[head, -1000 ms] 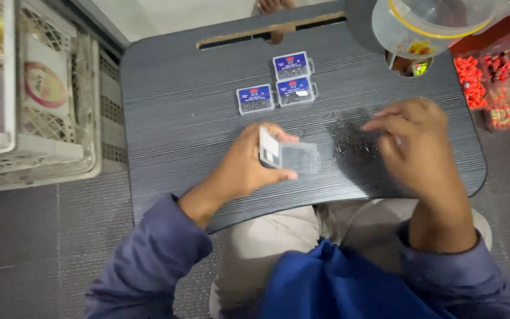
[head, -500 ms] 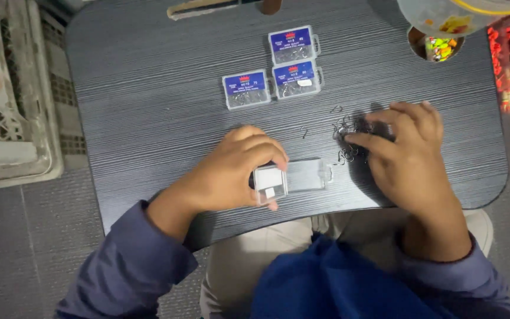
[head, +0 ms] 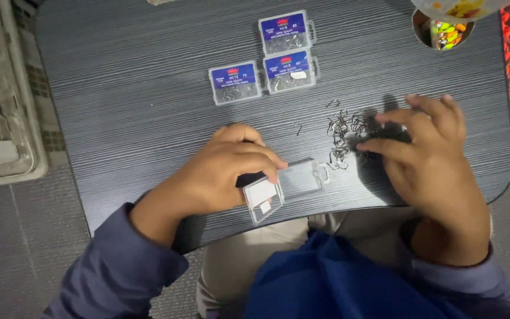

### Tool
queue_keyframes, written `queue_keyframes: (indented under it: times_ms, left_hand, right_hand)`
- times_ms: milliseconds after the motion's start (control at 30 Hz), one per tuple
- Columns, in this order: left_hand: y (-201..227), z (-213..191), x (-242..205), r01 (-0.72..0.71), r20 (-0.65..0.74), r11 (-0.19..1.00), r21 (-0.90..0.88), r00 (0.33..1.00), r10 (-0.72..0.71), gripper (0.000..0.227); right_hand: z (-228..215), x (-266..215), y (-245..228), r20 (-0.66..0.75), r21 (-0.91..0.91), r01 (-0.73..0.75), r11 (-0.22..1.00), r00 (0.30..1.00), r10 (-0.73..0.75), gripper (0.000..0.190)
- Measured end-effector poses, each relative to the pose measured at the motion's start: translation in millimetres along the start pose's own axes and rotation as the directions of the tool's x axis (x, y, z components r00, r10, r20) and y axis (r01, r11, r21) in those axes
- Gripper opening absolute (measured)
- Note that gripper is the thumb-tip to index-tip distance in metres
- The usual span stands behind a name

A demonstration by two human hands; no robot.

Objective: The person sorts small metal fishing hooks from a table surface and places them one by one into small transparent plastic hardware containers.

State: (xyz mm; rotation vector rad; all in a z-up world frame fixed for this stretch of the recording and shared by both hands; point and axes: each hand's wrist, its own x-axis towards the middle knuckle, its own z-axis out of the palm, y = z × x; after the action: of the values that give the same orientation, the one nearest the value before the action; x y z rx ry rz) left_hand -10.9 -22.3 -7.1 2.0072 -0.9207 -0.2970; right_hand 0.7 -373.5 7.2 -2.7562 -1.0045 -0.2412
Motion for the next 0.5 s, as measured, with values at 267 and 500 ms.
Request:
queue_keyframes:
  times_ms: [267,500]
  left_hand:
    - [3.3,-1.7,2.0,0.031,0.043,0.999,0.016,0.999,-0.032,0.016]
    - [1.9,-0.1,0.6,0.025,0.039,0.999,0.036,0.999,-0.026,0.014]
  right_hand:
    - [7.6,11.1,-29.0,-0.085,0.006,-0.047,0.999,0.995,0.047,0.021]
    - [14.3,10.0,-28.5,-0.075,0.186,-0.094,0.978,0.991,0.110,0.012]
